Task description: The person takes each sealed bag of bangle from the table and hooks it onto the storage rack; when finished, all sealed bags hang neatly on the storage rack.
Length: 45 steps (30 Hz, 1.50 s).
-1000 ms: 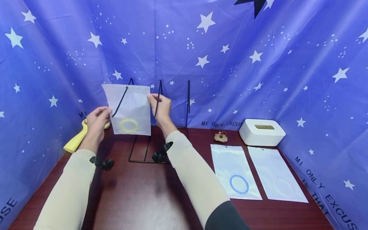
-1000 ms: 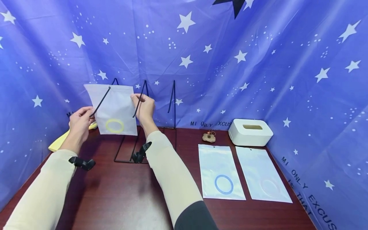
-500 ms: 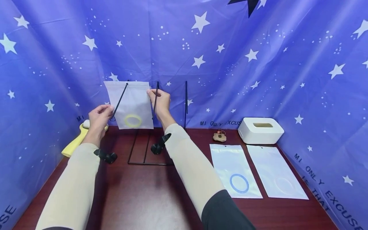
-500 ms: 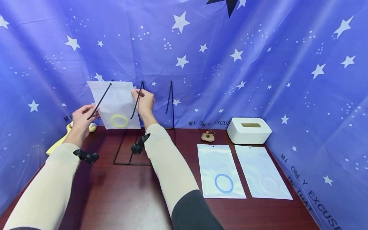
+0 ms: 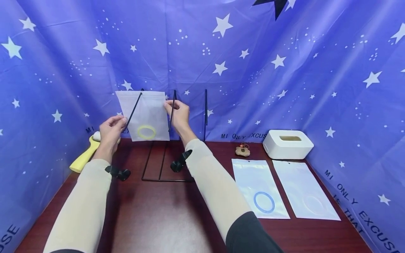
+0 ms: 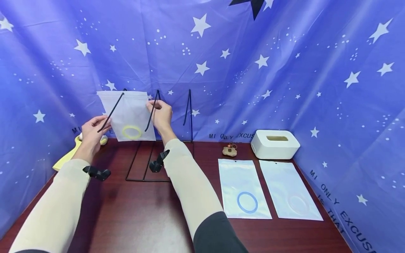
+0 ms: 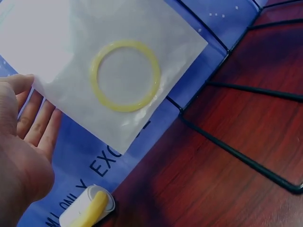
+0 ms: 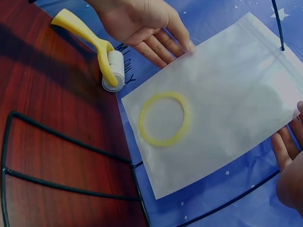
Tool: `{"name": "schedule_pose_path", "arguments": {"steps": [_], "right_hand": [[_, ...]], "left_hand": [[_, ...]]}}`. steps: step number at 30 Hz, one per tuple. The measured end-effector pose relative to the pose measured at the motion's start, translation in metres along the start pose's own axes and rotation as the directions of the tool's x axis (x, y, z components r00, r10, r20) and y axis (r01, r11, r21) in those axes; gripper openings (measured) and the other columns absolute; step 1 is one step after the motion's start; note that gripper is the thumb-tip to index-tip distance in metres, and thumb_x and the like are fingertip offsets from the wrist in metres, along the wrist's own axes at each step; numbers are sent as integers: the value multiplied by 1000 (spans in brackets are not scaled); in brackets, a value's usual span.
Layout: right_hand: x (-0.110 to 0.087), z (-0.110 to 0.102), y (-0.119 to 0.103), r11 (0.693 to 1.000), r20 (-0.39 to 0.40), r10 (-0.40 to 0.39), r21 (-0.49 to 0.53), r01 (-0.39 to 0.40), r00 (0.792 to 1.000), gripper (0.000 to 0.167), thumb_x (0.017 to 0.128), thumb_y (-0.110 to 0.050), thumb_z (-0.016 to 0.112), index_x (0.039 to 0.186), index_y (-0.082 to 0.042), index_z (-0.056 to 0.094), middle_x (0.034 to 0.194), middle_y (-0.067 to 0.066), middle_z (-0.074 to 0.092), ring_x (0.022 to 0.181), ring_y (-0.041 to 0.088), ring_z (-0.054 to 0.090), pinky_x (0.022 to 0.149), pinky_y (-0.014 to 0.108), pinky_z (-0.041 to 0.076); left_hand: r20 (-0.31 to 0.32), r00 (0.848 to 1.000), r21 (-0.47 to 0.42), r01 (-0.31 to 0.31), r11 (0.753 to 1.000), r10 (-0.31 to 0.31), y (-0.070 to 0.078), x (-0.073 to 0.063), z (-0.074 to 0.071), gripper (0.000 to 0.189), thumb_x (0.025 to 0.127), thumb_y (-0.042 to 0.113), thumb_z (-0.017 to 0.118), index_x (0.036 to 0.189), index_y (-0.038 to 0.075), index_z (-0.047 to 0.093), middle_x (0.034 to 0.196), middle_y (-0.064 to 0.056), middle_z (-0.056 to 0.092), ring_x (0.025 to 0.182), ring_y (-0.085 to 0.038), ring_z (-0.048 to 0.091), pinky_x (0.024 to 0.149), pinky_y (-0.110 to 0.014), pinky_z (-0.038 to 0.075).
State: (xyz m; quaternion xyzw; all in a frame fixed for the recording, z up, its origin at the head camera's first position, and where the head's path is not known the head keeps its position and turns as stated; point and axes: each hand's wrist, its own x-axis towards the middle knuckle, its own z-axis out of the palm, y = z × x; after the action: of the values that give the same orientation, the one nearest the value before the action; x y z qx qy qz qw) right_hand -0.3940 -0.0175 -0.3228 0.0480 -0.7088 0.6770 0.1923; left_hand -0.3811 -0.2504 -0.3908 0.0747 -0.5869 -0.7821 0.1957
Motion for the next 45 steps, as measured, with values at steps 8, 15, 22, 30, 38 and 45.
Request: {"name": "schedule_pose_path", "arguments": {"steps": [8,15,22,30,38,45], "right_hand": [[-9,-23,19,999,52,-4,44,1,999,20,92,-6,75,110,2,76,107,20,77,90,13,69,78,16,51],[-21,-61,37,997,136,-41,66,33,990,26,93,-8,73,115,6,74,107,19,75,87,3,63,80,16,51],[-28,-101,49,999,132,-44,-23,47,990,24,93,-10,74,114,3,75,109,19,77,88,2,66,81,15,52],[-34,-158,50,999,86,-20,41,17,996,27,93,-9,76,115,6,73,96,-4,77,86,2,70,83,17,58],[-39,-212,56,999,95,8,-32,-5,995,30,94,-13,76,117,6,73,96,-5,78,87,2,71,84,18,58],[-42,-254,62,995,62,61,-82,-56,996,29,95,-16,75,117,3,73,91,-12,75,76,-1,64,58,15,50]], "left_hand": [[14,992,-44,-127,991,127,6,-28,-16,32,92,-7,68,124,-2,68,98,8,76,91,-2,74,87,-9,54],[241,957,-3,-165,986,161,-1,-65,-41,29,96,-4,67,126,-6,66,103,8,78,98,-2,75,89,-9,54],[454,886,407,-297,864,91,-26,-101,-53,41,100,16,69,136,-3,63,119,4,76,105,9,68,90,-8,52],[473,880,592,-272,759,-54,-52,-117,-57,50,99,23,71,145,6,59,145,-21,62,130,-27,63,94,-5,46],[561,825,691,-416,591,-75,-75,-119,-58,66,95,37,75,150,7,52,154,-19,53,146,-42,44,117,-61,36],[590,803,719,-479,504,-79,-86,-120,-62,73,94,43,75,151,5,51,156,-22,50,147,-45,42,117,-64,36]]}}
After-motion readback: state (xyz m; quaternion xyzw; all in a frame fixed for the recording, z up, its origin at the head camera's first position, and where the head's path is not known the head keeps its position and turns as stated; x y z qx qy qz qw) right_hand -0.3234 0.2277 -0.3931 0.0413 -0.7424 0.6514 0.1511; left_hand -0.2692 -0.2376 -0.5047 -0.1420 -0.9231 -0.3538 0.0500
